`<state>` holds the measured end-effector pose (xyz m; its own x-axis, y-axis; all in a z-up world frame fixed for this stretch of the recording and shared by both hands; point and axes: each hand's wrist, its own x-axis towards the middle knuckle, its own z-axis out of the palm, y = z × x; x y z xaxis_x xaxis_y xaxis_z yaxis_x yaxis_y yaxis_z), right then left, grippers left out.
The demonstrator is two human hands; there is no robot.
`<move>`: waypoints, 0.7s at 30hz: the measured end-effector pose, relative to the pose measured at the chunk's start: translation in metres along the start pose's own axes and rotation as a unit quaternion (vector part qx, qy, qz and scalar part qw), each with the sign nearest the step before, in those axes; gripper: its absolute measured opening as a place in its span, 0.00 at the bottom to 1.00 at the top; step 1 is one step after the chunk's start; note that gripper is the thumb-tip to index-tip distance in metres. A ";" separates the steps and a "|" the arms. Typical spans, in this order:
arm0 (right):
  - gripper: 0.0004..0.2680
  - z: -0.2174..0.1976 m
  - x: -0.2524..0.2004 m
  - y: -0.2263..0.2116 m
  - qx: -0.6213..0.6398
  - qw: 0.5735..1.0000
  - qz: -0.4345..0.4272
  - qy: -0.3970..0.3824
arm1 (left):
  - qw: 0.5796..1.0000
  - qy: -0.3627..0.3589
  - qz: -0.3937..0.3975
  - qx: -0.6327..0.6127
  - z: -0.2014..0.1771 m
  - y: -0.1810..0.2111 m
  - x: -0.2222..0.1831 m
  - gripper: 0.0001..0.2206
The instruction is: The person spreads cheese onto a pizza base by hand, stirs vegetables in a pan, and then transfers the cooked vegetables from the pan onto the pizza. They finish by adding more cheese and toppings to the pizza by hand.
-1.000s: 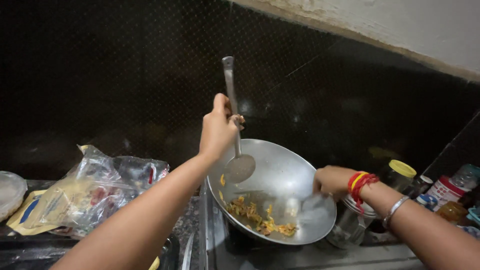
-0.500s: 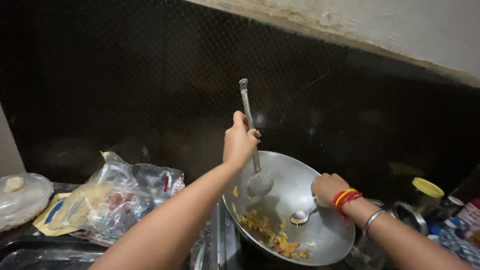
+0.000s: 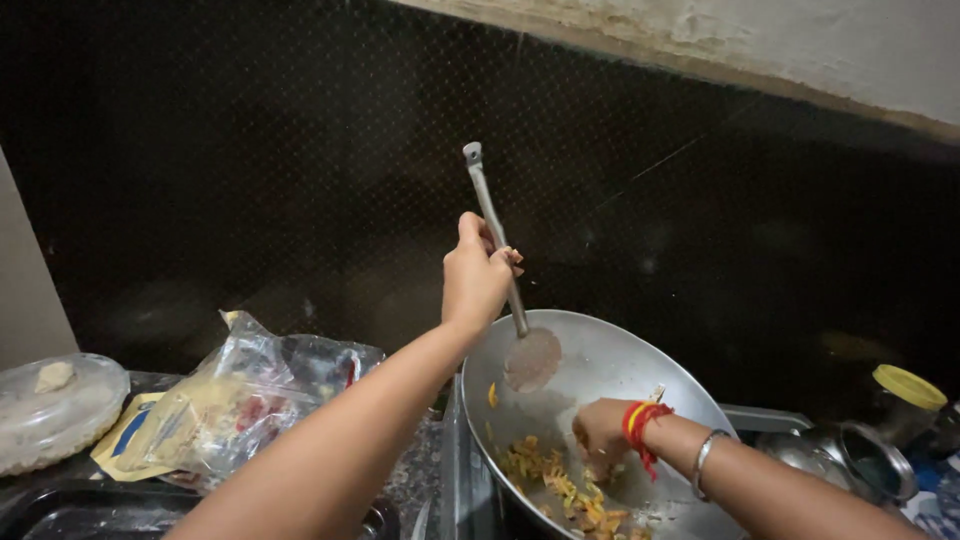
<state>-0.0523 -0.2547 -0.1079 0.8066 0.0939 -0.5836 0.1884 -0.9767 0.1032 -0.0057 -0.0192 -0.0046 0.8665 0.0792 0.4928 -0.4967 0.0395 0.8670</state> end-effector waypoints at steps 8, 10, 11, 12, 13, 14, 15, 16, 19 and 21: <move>0.08 0.012 0.003 0.008 0.054 0.998 -0.014 0.016 | 0.999 -0.043 -0.030 -0.001 0.018 -0.016 -0.003 0.08; 0.09 0.007 0.009 0.006 0.164 0.986 -0.026 0.034 | 1.000 -0.025 -0.019 -0.002 0.021 -0.021 -0.002 0.07; 0.11 0.004 0.012 0.000 0.255 0.965 -0.030 0.051 | 1.000 -0.016 -0.015 -0.002 0.022 -0.023 -0.003 0.07; 0.13 0.003 0.016 -0.011 0.321 0.936 -0.111 0.096 | 1.000 -0.001 -0.008 -0.005 0.023 -0.023 -0.002 0.07; 0.17 0.000 0.017 -0.024 0.381 0.894 -0.192 0.139 | 1.000 0.015 -0.001 -0.008 0.023 -0.023 -0.001 0.07; 0.17 -0.003 0.014 -0.036 0.445 0.870 -0.164 0.131 | 0.999 0.032 0.006 -0.010 0.023 -0.022 0.000 0.08; 0.18 -0.008 0.010 -0.051 0.507 0.842 -0.136 0.122 | 0.999 0.039 0.021 -0.010 0.022 -0.021 0.000 0.08; 0.19 -0.012 0.004 -0.066 0.566 0.809 -0.106 0.113 | 0.998 0.046 0.037 -0.009 0.021 -0.019 0.000 0.08; 0.19 -0.013 -0.011 -0.092 0.477 0.869 -0.026 0.130 | 0.998 0.050 0.040 -0.002 0.015 -0.015 0.000 0.08; 0.17 -0.005 -0.014 -0.090 0.409 0.893 -0.158 0.106 | 0.999 0.038 0.026 -0.002 0.012 -0.014 0.000 0.08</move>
<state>-0.0772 -0.1674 -0.1051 0.8895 0.3396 -0.3059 0.0226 -0.7012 -0.7126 0.0022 -0.0319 -0.0155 0.8330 0.1570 0.5305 -0.5416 0.0363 0.8398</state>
